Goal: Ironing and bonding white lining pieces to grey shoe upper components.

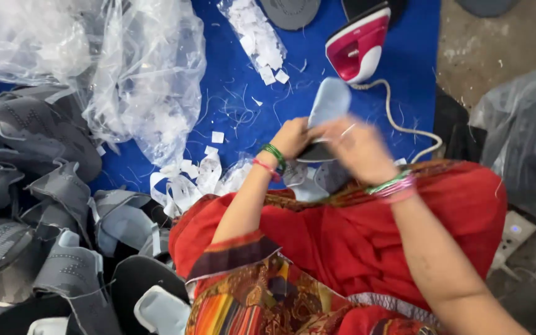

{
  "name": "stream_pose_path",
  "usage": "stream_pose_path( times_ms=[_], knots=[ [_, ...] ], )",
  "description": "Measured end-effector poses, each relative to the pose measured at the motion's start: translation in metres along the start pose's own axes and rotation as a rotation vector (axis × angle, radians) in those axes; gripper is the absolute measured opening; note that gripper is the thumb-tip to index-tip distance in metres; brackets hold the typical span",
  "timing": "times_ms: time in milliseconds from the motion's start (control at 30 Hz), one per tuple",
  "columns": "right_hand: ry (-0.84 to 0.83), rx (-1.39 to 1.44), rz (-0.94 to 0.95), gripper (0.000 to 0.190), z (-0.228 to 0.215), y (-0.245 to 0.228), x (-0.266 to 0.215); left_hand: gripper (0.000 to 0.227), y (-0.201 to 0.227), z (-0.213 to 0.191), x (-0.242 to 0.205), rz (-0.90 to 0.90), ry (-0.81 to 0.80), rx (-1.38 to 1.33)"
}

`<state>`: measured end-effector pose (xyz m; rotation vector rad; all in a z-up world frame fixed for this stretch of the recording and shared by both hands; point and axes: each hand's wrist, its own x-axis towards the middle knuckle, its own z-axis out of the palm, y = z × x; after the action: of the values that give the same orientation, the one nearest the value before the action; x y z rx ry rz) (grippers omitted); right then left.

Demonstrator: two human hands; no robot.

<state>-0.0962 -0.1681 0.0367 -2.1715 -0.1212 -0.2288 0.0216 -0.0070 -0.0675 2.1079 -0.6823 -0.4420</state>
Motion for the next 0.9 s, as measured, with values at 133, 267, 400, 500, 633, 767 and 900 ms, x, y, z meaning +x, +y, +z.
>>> stream_pose_path(
  times_ms=[133,267,400,500,633,767,900],
  knots=[
    [-0.308,-0.514,-0.266,0.048,0.093,0.068,-0.041,0.039,-0.031,-0.008,0.015,-0.149,-0.071,0.436],
    [-0.409,-0.31,-0.015,0.042,0.108,0.105,-0.04,0.029,-0.081,-0.009,0.053,-0.183,0.354,0.318],
    [-0.388,-0.12,-0.028,0.035,0.105,0.116,-0.032,0.016,-0.107,-0.006,0.105,-0.115,0.574,0.192],
    [-0.327,-0.139,0.016,0.037,0.109,0.125,-0.038,0.017,-0.119,0.011,0.126,-0.183,0.656,0.156],
    [-0.108,-0.261,0.172,0.059,0.103,0.098,-0.031,0.009,-0.111,0.023,0.129,-0.292,0.666,0.278],
    [-0.115,-0.584,0.276,0.106,0.088,0.083,-0.004,0.005,-0.095,0.014,0.115,-0.227,0.751,0.256],
    [-0.274,-0.704,0.34,0.125,0.089,0.099,0.0,0.014,-0.083,0.024,0.082,-0.343,0.765,-0.213]
  ],
)
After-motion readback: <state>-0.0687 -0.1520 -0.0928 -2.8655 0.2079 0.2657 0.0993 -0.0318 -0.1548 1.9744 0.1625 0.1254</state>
